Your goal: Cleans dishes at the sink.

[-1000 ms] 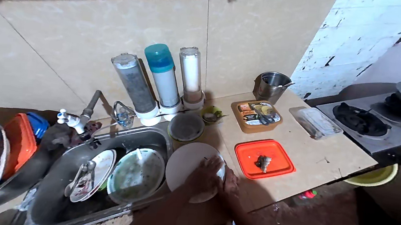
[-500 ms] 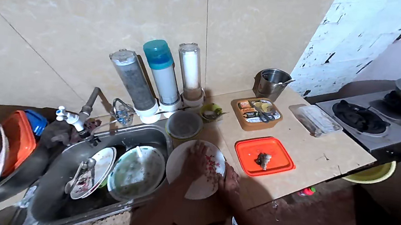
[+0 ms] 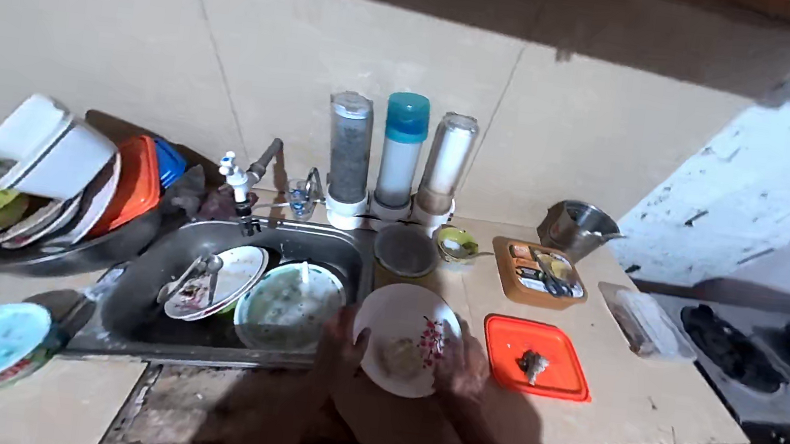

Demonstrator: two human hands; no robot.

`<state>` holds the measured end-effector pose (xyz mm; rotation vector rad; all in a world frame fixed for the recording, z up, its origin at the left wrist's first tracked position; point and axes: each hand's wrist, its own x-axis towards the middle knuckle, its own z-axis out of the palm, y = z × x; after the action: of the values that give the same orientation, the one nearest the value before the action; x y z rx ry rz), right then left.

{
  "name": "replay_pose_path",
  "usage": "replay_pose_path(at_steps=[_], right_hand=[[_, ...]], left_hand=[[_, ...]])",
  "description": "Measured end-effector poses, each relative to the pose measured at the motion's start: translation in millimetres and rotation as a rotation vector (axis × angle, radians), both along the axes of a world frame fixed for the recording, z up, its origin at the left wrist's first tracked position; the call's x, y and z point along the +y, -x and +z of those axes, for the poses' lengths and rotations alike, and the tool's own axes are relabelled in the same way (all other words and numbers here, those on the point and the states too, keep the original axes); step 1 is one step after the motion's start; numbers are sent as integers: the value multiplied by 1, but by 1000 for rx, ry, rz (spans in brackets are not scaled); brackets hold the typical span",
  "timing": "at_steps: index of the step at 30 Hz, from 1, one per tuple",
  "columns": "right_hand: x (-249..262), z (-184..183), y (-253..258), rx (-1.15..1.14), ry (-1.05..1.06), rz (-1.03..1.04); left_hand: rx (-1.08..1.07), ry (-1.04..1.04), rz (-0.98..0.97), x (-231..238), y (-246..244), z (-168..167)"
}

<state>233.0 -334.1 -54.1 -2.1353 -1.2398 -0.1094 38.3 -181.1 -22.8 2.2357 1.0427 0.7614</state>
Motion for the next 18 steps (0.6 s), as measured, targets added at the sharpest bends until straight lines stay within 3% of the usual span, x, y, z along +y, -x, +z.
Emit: replay_pose_path(at_steps=[2,4,6,8,12,14,16,18], right_hand=[[4,17,16,78,136,368],[17,33,29,140,432,682],[32,29,26,143,475,822],[48,16,0,74,408,776],[81,25,-30,65,490,463],[82,23,-9,115,421,527],[75,23,15,192,359,715],[77,22,16,98,336,728]], left_hand=[[185,334,62,-6,3,4],[279,461,87,-13,-1,6],[299,501,87,-15,-3,10],[281,489,91,-15,-1,10],[263,457,94,-20,1,7],[262,469,85,-20,2,8],[258,477,80,-18,1,7],[257,469,71,-17,1,6]])
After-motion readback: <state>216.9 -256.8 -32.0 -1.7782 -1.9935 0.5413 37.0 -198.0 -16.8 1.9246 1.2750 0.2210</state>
